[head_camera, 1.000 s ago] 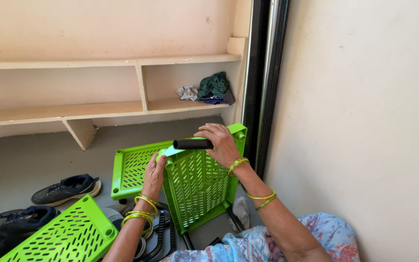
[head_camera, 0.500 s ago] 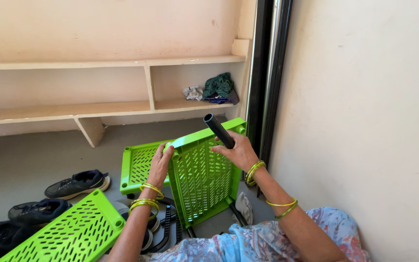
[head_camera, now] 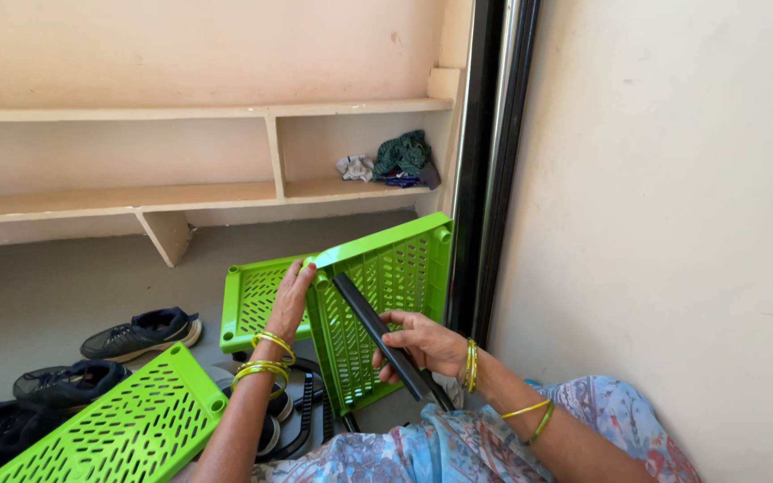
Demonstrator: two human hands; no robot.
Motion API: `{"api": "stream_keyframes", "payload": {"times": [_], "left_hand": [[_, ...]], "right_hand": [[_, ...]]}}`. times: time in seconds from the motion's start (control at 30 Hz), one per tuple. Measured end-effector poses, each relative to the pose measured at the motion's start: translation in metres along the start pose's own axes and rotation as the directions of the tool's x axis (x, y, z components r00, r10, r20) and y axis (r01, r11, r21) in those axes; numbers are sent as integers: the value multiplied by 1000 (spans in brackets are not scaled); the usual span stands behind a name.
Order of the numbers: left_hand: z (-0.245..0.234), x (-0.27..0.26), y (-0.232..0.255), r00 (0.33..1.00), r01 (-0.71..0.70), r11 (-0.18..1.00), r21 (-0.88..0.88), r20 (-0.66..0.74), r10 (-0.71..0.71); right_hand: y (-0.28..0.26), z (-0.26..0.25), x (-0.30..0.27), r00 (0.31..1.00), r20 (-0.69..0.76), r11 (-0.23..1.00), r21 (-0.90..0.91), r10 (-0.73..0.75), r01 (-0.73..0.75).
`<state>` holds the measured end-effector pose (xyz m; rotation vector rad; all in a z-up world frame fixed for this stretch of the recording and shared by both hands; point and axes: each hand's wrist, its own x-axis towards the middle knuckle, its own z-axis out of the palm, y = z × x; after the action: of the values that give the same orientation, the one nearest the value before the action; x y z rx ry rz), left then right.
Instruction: The person assembles a green plastic shelving unit by inserting black cylindrical rods into the corner holes of the shelves. They handle multiple shelves and rods, aligning and pushing the rods into place while seated on the floor.
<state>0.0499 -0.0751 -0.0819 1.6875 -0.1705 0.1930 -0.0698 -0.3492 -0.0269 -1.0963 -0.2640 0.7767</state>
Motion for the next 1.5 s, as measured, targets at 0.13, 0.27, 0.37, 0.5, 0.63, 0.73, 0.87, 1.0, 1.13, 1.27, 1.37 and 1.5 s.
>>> {"api": "stream_keyframes", "payload": {"times": [0.13, 0.27, 0.37, 0.5, 0.63, 0.73, 0.87, 1.0, 1.13, 1.27, 1.37, 1.5], "left_hand": [[-3, -3, 2, 1000, 14, 1000, -24, -8, -15], [0, -1, 9, 1000, 14, 998, -69, 4, -14], [-1, -4, 14, 1000, 5, 996, -93, 7, -5], [-2, -5, 22, 1000, 18, 992, -122, -4, -18], [-2, -8, 31, 997, 73, 991, -113, 12, -72], [-3, -15, 43, 998, 61, 991, -119, 21, -59], [-5, -23, 59, 984, 169, 967, -193, 94, -154], [-4, -23, 68, 979, 184, 946, -267, 133, -152], [-5, -23, 69, 979, 183, 947, -263, 139, -150], [-4, -22, 69, 978, 188, 947, -259, 138, -156], [-5, -22, 69, 981, 172, 950, -262, 138, -139], [-4, -22, 70, 980, 178, 950, -258, 133, -148]], "right_hand": [[8, 6, 4, 998, 52, 991, 133, -20, 13], [10, 8, 3, 998, 49, 972, 233, -38, 25], [9, 12, 0, 999, 17, 974, 224, -30, 26], [5, 20, -1, 999, 9, 979, 199, -42, 40], [7, 26, -3, 986, -112, 992, -32, -126, 123], [5, 31, -1, 918, -193, 917, -277, -347, 288], [7, 43, 4, 757, -241, 777, -377, -608, 504], [13, 59, 8, 577, -188, 565, -575, -795, 592], [22, 74, 11, 436, -54, 321, -758, -898, 568], [26, 80, 14, 356, 103, 98, -858, -929, 504], [29, 80, 16, 386, 134, 62, -888, -913, 455], [31, 77, 17, 415, 122, 71, -904, -901, 421]]}}
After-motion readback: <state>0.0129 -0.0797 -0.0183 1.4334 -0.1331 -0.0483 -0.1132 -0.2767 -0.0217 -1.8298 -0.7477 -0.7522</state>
